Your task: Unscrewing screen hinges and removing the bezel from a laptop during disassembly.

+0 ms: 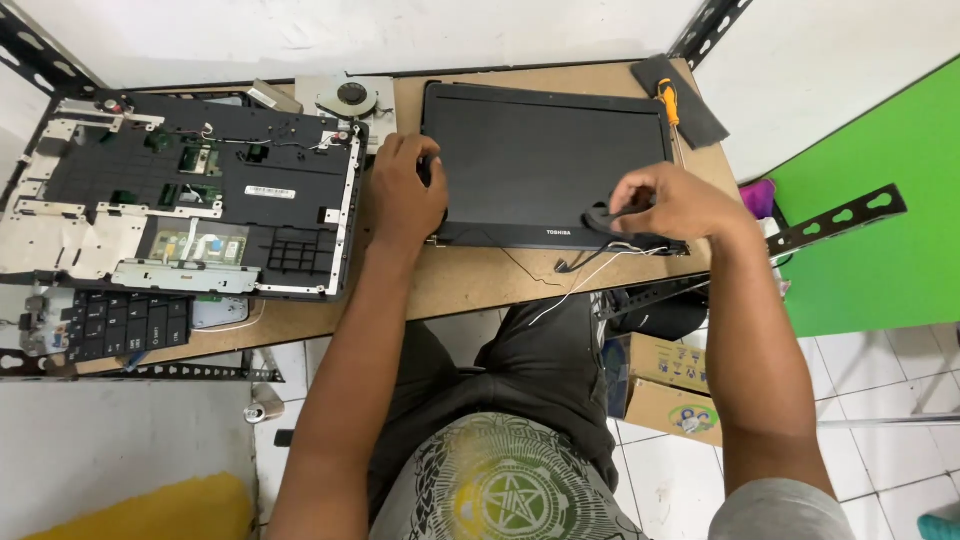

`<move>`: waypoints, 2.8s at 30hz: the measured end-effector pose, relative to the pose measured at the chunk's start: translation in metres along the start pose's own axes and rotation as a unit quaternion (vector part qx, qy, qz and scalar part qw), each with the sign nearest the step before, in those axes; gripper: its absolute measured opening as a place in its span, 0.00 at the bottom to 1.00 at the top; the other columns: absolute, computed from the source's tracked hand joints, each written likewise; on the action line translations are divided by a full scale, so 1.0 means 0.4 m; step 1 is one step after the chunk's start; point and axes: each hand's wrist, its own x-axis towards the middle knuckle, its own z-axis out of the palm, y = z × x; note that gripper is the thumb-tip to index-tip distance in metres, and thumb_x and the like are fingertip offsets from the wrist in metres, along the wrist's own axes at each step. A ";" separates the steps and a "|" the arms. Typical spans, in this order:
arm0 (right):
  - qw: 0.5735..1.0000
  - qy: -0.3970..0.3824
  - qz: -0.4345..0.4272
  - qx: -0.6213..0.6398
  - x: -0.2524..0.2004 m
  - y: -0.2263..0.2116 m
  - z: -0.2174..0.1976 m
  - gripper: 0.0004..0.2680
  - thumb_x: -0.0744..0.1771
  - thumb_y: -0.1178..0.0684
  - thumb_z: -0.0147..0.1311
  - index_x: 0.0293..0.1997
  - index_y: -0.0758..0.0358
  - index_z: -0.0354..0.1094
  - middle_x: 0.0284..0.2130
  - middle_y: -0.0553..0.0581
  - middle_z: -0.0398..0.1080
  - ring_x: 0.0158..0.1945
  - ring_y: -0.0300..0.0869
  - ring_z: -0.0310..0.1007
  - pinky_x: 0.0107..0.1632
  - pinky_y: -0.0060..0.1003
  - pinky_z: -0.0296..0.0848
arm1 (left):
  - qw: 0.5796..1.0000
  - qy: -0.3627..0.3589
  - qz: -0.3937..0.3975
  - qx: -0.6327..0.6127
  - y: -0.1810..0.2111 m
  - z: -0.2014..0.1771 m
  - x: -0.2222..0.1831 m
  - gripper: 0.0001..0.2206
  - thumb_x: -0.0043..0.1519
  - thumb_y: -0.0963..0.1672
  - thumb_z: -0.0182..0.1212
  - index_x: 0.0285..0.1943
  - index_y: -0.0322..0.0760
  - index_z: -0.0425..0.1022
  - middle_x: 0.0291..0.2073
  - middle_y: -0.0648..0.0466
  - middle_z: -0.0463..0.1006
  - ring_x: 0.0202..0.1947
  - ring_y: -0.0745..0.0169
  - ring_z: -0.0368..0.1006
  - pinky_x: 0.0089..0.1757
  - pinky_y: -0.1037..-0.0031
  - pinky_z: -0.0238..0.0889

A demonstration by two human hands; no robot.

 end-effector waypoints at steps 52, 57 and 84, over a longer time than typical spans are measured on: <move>0.997 0.012 0.071 0.011 -0.025 0.114 -0.052 0.07 0.58 0.61 0.62 0.34 0.70 0.73 0.27 0.67 0.72 0.30 0.54 0.69 0.38 0.45 0.66 | 1.000 0.011 -0.003 0.004 0.005 -0.002 -0.001 0.08 0.54 0.36 0.57 0.37 0.41 0.66 0.32 0.54 0.63 0.37 0.50 0.68 0.35 0.62 0.69; 0.941 0.279 0.051 -0.185 0.085 0.304 -0.067 0.06 0.59 0.53 0.65 0.36 0.50 0.74 0.25 0.47 0.70 0.28 0.44 0.73 0.32 0.36 0.69 | 1.000 0.023 0.004 0.002 -0.002 0.007 -0.001 0.08 0.55 0.36 0.58 0.37 0.42 0.66 0.32 0.54 0.64 0.36 0.52 0.68 0.36 0.64 0.69; 0.994 0.016 0.056 -0.090 -0.036 0.027 -0.012 0.07 0.58 0.61 0.57 0.36 0.66 0.73 0.29 0.68 0.74 0.37 0.61 0.73 0.44 0.52 0.68 | 0.999 0.023 -0.010 0.020 -0.012 0.015 -0.003 0.08 0.53 0.38 0.59 0.36 0.43 0.68 0.32 0.56 0.66 0.37 0.53 0.69 0.37 0.64 0.67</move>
